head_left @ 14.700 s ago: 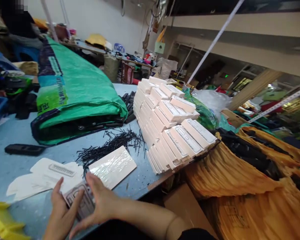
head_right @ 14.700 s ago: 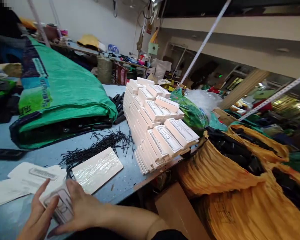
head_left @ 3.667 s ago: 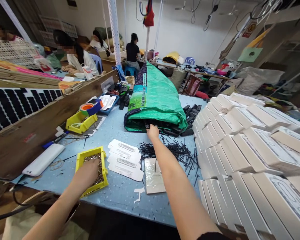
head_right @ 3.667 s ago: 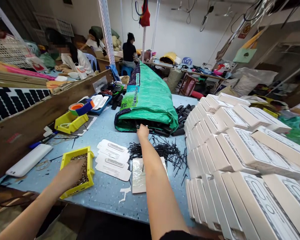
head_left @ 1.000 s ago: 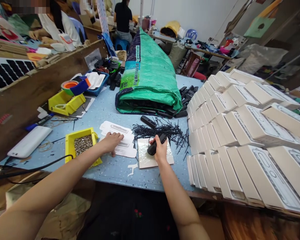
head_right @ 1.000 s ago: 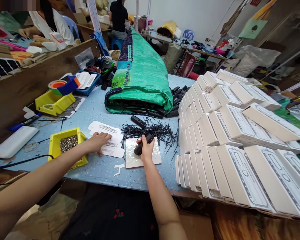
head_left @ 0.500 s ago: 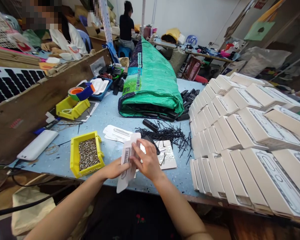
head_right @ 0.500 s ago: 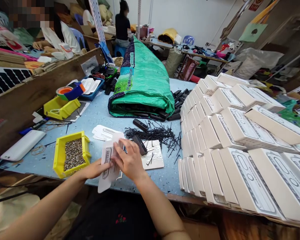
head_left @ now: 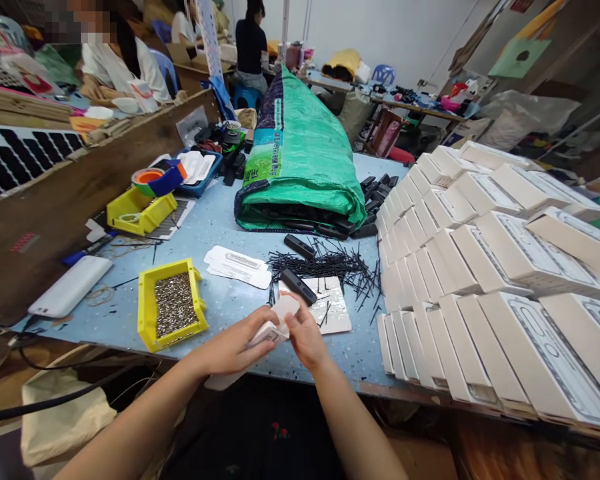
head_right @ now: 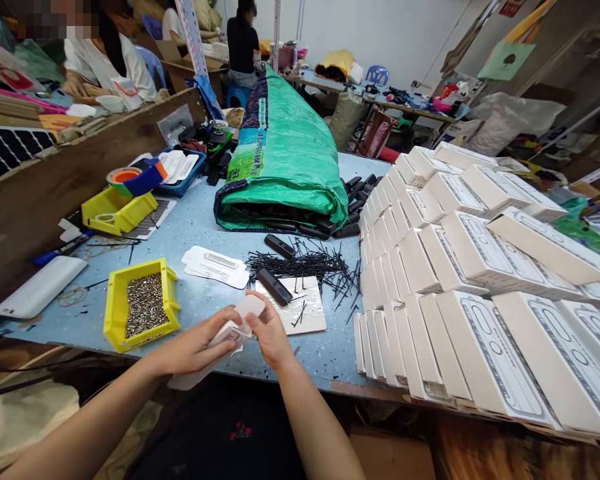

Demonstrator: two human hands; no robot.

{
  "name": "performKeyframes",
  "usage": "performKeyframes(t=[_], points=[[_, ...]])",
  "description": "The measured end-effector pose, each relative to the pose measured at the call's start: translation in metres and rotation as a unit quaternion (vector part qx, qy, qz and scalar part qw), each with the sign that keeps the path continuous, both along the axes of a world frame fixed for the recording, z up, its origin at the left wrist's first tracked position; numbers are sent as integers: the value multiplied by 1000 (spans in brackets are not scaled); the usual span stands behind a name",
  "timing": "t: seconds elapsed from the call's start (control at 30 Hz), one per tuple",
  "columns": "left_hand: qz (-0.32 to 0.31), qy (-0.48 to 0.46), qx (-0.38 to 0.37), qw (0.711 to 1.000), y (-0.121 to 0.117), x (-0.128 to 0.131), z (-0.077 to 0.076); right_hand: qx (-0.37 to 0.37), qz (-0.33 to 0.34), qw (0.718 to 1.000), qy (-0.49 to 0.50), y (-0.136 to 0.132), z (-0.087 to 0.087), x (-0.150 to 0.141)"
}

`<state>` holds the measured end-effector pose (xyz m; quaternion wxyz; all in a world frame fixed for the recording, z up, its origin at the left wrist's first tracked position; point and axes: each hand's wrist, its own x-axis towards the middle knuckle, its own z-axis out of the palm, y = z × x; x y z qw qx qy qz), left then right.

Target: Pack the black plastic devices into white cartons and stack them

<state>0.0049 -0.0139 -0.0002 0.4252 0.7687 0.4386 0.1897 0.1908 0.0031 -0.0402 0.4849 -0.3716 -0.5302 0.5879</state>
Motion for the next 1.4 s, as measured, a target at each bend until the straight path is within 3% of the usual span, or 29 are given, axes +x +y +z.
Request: performKeyframes(t=[0.13, 0.27, 0.37, 0.47, 0.53, 0.6, 0.63, 0.7, 0.77, 0.83, 0.9, 0.93, 0.97, 1.03, 1.07, 1.13, 1.2, 1.27, 1.33, 1.4], points=[[147, -38, -11, 988, -1, 25, -10, 66, 67, 995, -33, 1, 8, -1], [162, -50, -81, 982, 2, 33, -7, 16, 38, 998, -52, -7, 18, -3], [150, -50, -108, 981, 6, 32, -8, 126, -4, 986, -112, -8, 15, -4], [218, -103, -163, 957, 11, 25, -18, 216, 15, 942, -256, 10, 0, 9], [302, -212, -232, 900, 15, 14, -25, 173, -37, 903, -391, 32, -13, 26], [363, -361, -297, 806, 22, 1, -28, 122, -88, 866, -477, 51, -21, 43], [386, -425, -312, 757, 25, -5, -28, 118, -93, 862, -484, 57, -21, 50], [445, -498, -304, 680, 32, -15, -26, 152, -82, 885, -433, 58, -13, 61], [511, -514, -280, 630, 37, -16, -23, 213, -75, 907, -356, 49, 5, 67], [546, -505, -277, 609, 39, -8, -23, 291, -58, 899, -323, 35, 28, 68], [524, -479, -296, 639, 37, 3, -25, 367, -26, 862, -349, 25, 49, 67], [495, -452, -303, 678, 35, 7, -27, 394, -7, 839, -375, 21, 57, 65], [460, -404, -289, 736, 32, 9, -28, 412, 12, 818, -401, 19, 64, 64], [404, -275, -203, 848, 26, 7, -29, 422, 38, 795, -434, 16, 72, 63], [386, -210, -139, 888, 22, 4, -28, 421, 44, 794, -436, 16, 75, 63], [334, -87, 3, 938, 17, -5, -25, 418, 59, 807, -413, 14, 76, 62], [217, 21, 79, 973, 13, -11, -23, 412, 101, 830, -362, 16, 71, 61], [100, 116, 89, 984, 9, -11, -23, 380, 109, 865, -310, 24, 56, 62], [95, 133, 51, 985, 6, -8, -27, 325, 35, 890, -318, 40, 33, 69], [167, 111, 36, 979, 4, -3, -34, 271, -23, 882, -385, 59, 6, 80]])
